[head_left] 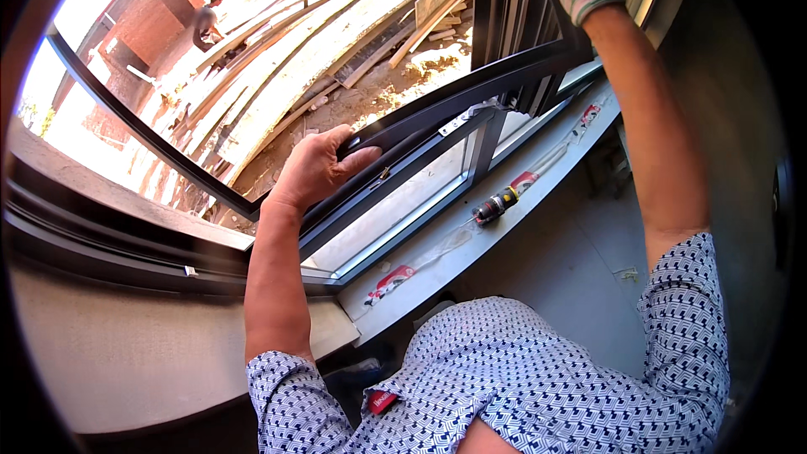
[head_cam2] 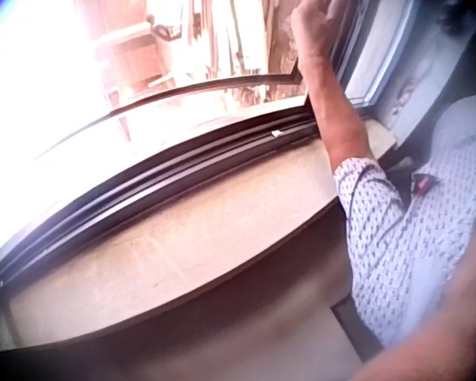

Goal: The person removes protective yellow tape from a window screen frame and a separate metal frame. They then align and insert the screen mesh into the metal frame, preparing it for installation into the window opening.

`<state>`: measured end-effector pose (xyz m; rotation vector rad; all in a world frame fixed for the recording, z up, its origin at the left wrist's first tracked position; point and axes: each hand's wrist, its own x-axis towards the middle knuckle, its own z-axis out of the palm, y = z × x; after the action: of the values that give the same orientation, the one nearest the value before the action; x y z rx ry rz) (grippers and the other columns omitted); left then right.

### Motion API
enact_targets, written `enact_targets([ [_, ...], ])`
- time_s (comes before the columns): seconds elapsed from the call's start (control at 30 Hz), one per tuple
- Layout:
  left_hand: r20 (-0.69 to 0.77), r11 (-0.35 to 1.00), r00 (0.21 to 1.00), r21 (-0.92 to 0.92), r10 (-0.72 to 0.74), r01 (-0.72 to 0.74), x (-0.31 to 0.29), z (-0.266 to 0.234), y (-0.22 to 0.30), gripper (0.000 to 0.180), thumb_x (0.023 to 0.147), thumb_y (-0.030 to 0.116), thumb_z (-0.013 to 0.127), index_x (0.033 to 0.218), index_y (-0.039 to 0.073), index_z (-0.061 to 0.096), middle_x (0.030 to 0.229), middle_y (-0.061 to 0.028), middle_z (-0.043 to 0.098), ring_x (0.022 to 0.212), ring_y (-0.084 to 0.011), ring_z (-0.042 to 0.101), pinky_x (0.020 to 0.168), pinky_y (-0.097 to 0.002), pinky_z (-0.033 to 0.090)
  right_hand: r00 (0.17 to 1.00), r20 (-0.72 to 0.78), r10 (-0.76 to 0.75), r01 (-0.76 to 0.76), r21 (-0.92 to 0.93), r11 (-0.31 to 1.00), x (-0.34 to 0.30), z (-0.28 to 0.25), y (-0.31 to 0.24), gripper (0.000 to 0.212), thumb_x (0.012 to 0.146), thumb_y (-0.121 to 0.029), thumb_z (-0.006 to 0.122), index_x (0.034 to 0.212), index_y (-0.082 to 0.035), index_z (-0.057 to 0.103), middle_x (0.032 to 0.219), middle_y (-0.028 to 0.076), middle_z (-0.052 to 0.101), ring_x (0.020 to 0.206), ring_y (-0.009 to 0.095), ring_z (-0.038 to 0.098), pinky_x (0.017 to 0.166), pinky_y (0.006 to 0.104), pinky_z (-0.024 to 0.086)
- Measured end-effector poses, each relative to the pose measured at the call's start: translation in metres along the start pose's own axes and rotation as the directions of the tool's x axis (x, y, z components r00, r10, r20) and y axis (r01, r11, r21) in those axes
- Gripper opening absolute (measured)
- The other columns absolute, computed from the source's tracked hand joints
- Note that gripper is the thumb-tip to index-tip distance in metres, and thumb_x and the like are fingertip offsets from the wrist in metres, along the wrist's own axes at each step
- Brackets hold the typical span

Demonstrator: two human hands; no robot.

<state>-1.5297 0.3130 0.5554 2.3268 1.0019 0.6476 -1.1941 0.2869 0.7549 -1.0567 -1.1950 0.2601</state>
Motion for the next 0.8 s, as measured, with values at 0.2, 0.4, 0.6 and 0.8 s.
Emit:
enact_targets([
  [0.2,-0.065,0.989,0.998,0.149,0.001,0.009,0.005,-0.01,-0.025,0.053,0.091,0.055,0.073,0.092,0.002,0.065,0.077,-0.0227,0.066,0.071,-0.0398,0.064,0.068,-0.0427,0.051,1.0,-0.005,-0.022,0.023,0.05,0.998,0.008,0.027,0.04,0.024,0.096,-0.025,0.073,0.098,-0.003,0.065,0.069,0.002,0.064,0.052,0.01,0.059,0.047,0.027,0.049],
  [0.4,-0.085,0.968,0.995,0.243,-0.043,0.062,0.009,-0.014,-0.067,0.057,0.09,0.06,0.071,0.088,0.004,0.062,0.076,-0.0226,0.067,0.076,-0.0443,0.065,0.068,-0.0463,0.051,0.984,-0.034,-0.174,0.17,-0.094,0.981,0.007,0.055,0.093,0.024,0.096,-0.024,0.073,0.094,-0.002,0.065,0.069,0.001,0.063,0.057,0.009,0.056,0.053,0.0288,0.047],
  [0.6,-0.077,0.952,0.992,0.283,-0.098,0.116,0.012,-0.016,-0.094,0.059,0.088,0.064,0.069,0.089,0.005,0.063,0.079,-0.022,0.069,0.081,-0.0444,0.067,0.07,-0.048,0.052,0.998,0.002,-0.063,0.061,-0.276,0.959,-0.001,0.072,0.113,0.03,0.096,-0.03,0.07,0.108,-0.003,0.065,0.085,0.012,0.071,0.078,0.021,0.068,0.073,0.0389,0.054],
  [0.8,-0.075,0.934,0.98,0.298,-0.182,0.196,0.019,-0.031,-0.087,0.058,0.086,0.065,0.071,0.092,0.007,0.066,0.075,-0.0185,0.07,0.077,-0.0388,0.07,0.067,-0.0443,0.053,0.981,0.031,-0.192,0.19,-0.356,0.915,0.013,0.08,0.15,0.034,0.096,-0.034,0.068,0.109,-0.002,0.068,0.092,0.019,0.075,0.091,0.034,0.073,0.083,0.0442,0.057],
])
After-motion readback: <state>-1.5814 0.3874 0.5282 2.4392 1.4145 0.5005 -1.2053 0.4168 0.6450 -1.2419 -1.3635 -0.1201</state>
